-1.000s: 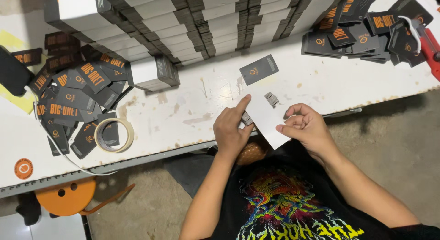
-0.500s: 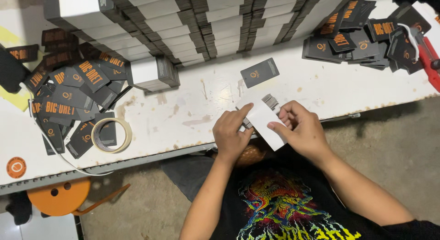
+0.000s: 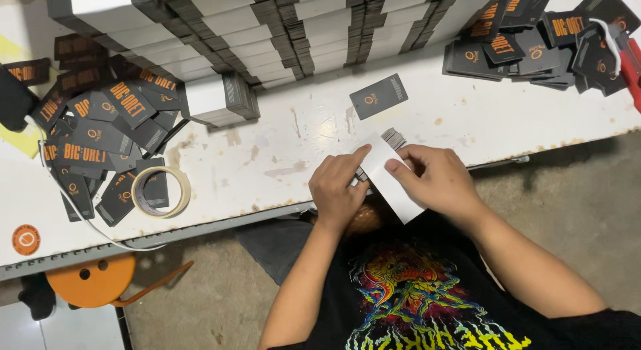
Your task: The person wraps a paper band around a small stack of rectangular black cards by hand, aligning the band before pressing it down. The person then picks up several loose cards from the workspace to form another stack.
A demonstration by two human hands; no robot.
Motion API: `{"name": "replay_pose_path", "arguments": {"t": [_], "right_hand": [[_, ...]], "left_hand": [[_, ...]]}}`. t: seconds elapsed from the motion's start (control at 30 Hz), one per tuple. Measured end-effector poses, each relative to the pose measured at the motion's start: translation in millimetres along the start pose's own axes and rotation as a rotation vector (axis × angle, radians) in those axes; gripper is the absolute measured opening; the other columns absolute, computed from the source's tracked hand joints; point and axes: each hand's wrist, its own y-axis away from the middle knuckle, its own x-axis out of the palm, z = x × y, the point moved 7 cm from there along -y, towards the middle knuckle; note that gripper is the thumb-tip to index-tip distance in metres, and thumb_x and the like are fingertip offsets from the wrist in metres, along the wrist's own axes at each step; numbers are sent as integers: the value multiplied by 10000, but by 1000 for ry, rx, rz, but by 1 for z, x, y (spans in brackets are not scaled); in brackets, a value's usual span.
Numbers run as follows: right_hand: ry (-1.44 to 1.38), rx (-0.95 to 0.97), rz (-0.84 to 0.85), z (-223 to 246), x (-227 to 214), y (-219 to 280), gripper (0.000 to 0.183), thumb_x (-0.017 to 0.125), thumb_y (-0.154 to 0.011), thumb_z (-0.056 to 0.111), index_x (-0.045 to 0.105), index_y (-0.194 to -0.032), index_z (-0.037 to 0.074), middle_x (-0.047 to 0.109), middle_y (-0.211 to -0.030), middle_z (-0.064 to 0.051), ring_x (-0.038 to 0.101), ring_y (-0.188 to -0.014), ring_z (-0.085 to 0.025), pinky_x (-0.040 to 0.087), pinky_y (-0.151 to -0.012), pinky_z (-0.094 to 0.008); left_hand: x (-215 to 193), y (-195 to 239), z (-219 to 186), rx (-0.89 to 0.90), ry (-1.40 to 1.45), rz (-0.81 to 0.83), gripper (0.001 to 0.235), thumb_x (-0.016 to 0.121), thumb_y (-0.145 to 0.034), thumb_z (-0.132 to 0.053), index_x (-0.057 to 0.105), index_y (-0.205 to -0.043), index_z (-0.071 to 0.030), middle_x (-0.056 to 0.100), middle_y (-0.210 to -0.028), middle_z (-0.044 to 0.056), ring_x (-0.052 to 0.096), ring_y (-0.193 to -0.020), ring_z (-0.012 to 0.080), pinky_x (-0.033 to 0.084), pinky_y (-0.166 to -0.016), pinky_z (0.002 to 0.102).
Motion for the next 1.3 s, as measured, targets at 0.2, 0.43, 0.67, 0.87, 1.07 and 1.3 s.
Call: {"name": "replay_pose_path", "arguments": {"t": [0.2, 0.43, 0.67, 0.87, 1.07, 1.3], "right_hand": [[46, -20, -8, -14, 9, -13, 180, 619, -773, 231, 649, -744, 56, 601, -570, -83, 545, -542, -222, 402, -531, -301], [319, -231, -170, -14, 17, -15, 291, 617, -792, 366, 599, -687, 95, 571, -571, -31, 532, -807, -196, 271, -775, -341], [449, -298, -359, -25, 25, -15, 401, 477, -833, 503, 552, -683, 139, 546, -575, -4, 509, -874, -174, 263, -813, -363], [473, -328, -391, -24, 27, -16, 468, 380, -859, 530, 524, -692, 117, 502, -561, -26, 506, -859, -200, 262, -801, -386], [471, -355, -417, -29, 34, -21, 510, 314, -864, 572, 496, -711, 121, 487, -613, -37, 487, -908, -205, 241, -832, -401], [446, -405, -418, -30, 33, -23, 488, 330, -839, 576, 466, -760, 113, 488, -750, -39, 443, -978, -233, 225, -859, -425]], "left_hand": [[0, -1, 6, -70, 13, 0, 324, 673, -633, -78, 650, -947, -152, 590, -632, 8, 534, -590, 173, 426, -541, 266], [6, 1, 14, -123, 18, 52, 316, 675, -658, -101, 647, -964, -173, 603, -699, -8, 544, -640, 163, 440, -596, 257], [3, -9, 6, -99, -5, 130, 324, 715, -629, -66, 649, -937, -141, 641, -828, 13, 609, -779, 193, 482, -677, 283], [-4, -19, -12, -73, -54, 254, 378, 682, -602, -116, 619, -975, -116, 644, -839, 25, 600, -811, 195, 484, -684, 290], [7, -30, -6, -131, -161, 402, 370, 617, -680, -364, 629, -881, -53, 621, -689, 83, 600, -678, 232, 480, -593, 328], [32, -31, 3, -268, -447, 814, 466, 387, -806, -474, 584, -794, -51, 537, -568, 71, 552, -551, 229, 440, -526, 336]]}}
